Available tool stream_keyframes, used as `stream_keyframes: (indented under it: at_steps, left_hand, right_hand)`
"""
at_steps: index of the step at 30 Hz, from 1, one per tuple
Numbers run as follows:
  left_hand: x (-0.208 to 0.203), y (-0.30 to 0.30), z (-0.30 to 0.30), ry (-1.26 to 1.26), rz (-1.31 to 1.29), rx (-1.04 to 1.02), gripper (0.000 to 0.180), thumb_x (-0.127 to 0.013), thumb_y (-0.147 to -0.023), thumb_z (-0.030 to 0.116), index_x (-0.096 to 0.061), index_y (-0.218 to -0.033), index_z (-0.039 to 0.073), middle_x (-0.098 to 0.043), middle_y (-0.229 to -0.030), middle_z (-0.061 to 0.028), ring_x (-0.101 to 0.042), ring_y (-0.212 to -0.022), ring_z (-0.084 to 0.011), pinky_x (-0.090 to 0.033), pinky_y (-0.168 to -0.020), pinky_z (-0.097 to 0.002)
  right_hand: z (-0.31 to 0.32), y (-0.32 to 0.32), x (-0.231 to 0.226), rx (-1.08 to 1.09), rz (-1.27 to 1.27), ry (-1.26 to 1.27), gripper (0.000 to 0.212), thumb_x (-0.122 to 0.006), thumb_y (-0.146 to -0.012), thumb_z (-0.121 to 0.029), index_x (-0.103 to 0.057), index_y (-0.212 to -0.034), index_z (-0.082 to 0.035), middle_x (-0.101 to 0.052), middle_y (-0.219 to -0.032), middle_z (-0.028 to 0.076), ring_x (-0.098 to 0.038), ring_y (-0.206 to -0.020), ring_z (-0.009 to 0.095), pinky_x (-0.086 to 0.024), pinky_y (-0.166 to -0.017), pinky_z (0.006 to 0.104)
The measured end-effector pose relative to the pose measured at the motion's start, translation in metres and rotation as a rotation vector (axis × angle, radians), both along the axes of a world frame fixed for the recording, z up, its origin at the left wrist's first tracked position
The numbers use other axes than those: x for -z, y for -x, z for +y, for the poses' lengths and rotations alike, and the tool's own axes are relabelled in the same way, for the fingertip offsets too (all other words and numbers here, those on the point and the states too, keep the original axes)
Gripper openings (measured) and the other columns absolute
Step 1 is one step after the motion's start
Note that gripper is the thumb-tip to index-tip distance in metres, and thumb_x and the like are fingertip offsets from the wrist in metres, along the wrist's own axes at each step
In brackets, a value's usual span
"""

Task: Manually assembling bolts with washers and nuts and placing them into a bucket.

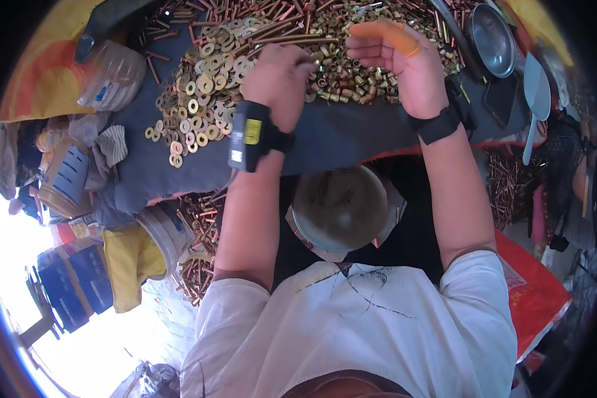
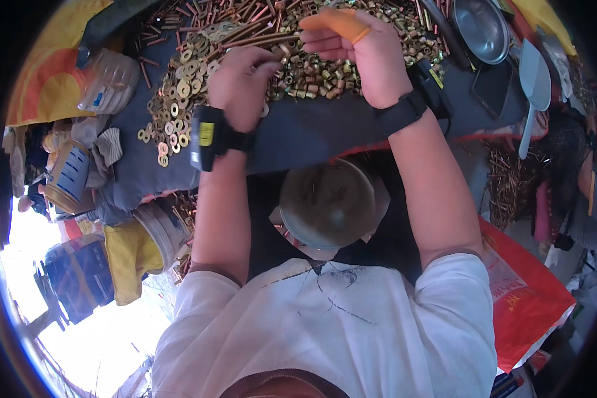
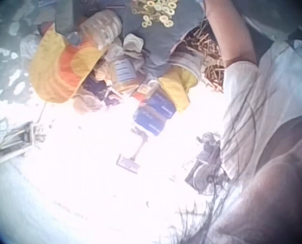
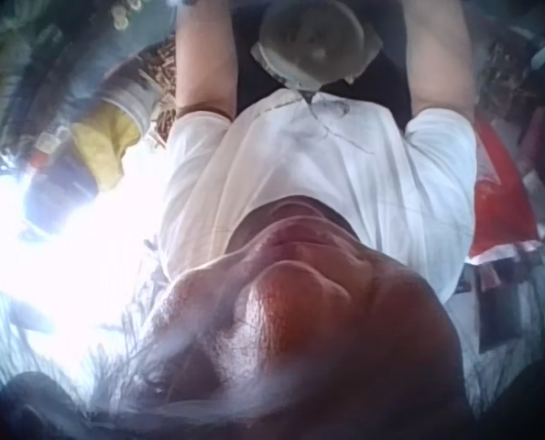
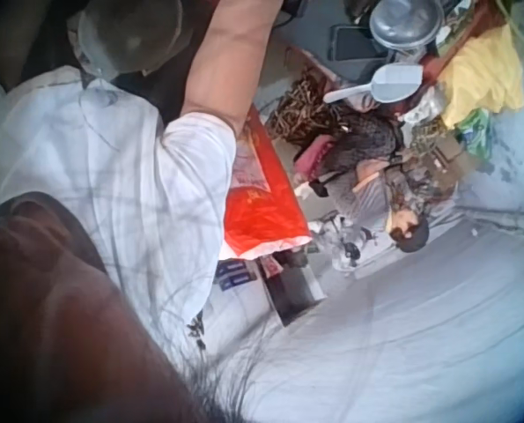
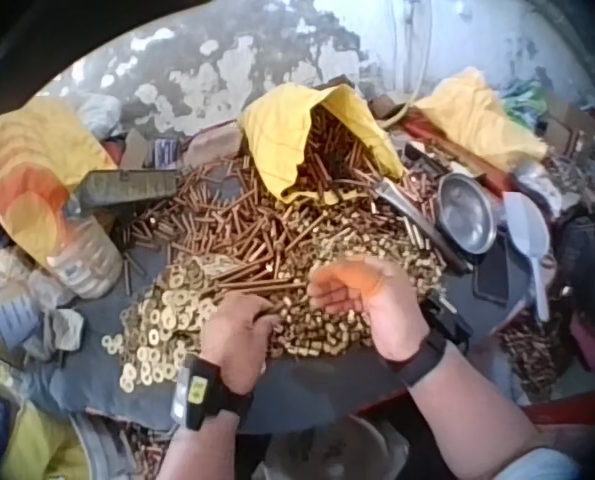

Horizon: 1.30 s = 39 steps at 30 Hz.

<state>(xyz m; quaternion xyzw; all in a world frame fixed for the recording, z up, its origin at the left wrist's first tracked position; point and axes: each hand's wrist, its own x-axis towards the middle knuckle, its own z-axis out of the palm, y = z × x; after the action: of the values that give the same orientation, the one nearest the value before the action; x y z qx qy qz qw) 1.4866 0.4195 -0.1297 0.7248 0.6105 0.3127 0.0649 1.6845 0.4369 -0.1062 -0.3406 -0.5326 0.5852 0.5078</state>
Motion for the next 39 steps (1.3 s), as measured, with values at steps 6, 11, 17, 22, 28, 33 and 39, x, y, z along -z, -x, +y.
stream_keyframes:
  at_steps: [6, 11, 17, 22, 28, 33, 39]
  left_hand:
    - [-0.017, 0.04, -0.002, -0.045, -1.05, -0.03, 0.013, -0.065, -0.08, 0.002, -0.061, -0.092, -0.002, -0.062, -0.082, -0.0075, -0.059, -0.057, -0.0131, -0.05, -0.051, -0.0228]
    - [-0.023, 0.044, -0.01, -0.104, -1.322, 0.073, 0.037, -0.057, -0.084, -0.003, -0.042, -0.118, -0.005, -0.06, -0.088, -0.0117, -0.065, -0.07, -0.0191, -0.059, -0.067, -0.0334]
    - [-0.015, 0.06, -0.017, 0.116, -1.487, 0.124, 0.02, -0.054, -0.087, 0.001, -0.05, -0.107, 0.0, -0.061, -0.101, -0.0174, -0.065, -0.083, -0.021, -0.056, -0.078, -0.0352]
    - [-0.005, 0.062, -0.013, 0.177, -1.586, 0.165, 0.017, -0.052, -0.089, 0.003, -0.051, -0.105, 0.001, -0.062, -0.099, -0.0139, -0.064, -0.092, -0.0218, -0.054, -0.085, -0.037]
    - [0.004, 0.035, -0.013, 0.432, -1.749, 0.437, 0.013, -0.05, -0.09, 0.003, -0.054, -0.102, -0.001, -0.062, -0.099, -0.0146, -0.064, -0.092, -0.0218, -0.053, -0.086, -0.0366]
    - [0.01, 0.024, -0.013, 0.502, -1.87, 0.416, 0.014, -0.049, -0.091, 0.004, -0.056, -0.103, 0.0, -0.064, -0.095, -0.0129, -0.064, -0.09, -0.0213, -0.055, -0.084, -0.0352]
    - [0.006, 0.004, -0.016, 0.708, -1.619, 0.374, 0.017, -0.051, -0.092, 0.015, -0.056, -0.103, 0.002, -0.061, -0.091, -0.0087, -0.06, -0.071, -0.0131, -0.055, -0.064, -0.027]
  right_hand:
    - [-0.029, 0.052, 0.016, 0.049, -0.815, -0.622, 0.017, -0.069, -0.073, -0.011, -0.066, -0.089, -0.007, -0.063, -0.078, 0.006, -0.063, -0.072, 0.019, -0.05, -0.061, 0.0286]
    - [-0.039, 0.08, 0.042, 0.083, -1.109, -0.864, 0.018, -0.07, -0.067, -0.017, -0.061, -0.08, -0.01, -0.055, -0.069, 0.005, -0.06, -0.066, 0.026, -0.048, -0.055, 0.0364]
    - [-0.025, 0.093, 0.043, -0.126, -1.422, -0.496, 0.012, -0.062, -0.062, -0.012, -0.055, -0.072, -0.011, -0.057, -0.069, 0.007, -0.06, -0.064, 0.029, -0.045, -0.049, 0.0405]
    - [-0.016, 0.059, 0.026, 0.08, -0.762, -0.658, 0.015, -0.059, -0.069, -0.004, -0.064, -0.082, -0.009, -0.061, -0.07, 0.006, -0.061, -0.061, 0.02, -0.048, -0.053, 0.0319]
    - [-0.01, 0.027, -0.007, -0.044, 0.246, 0.114, 0.024, -0.055, -0.082, -0.002, -0.064, -0.104, 0.0, -0.062, -0.072, 0.005, -0.06, -0.06, 0.011, -0.05, -0.058, 0.0231]
    - [-0.01, 0.028, -0.006, -0.142, 0.289, 0.219, 0.026, -0.055, -0.083, -0.003, -0.062, -0.108, 0.001, -0.063, -0.078, 0.006, -0.061, -0.061, 0.014, -0.052, -0.059, 0.0248]
    - [-0.01, 0.026, -0.004, -0.093, 0.136, 0.134, 0.028, -0.063, -0.08, -0.004, -0.061, -0.107, 0.002, -0.064, -0.082, 0.006, -0.06, -0.066, 0.01, -0.049, -0.062, 0.0226]
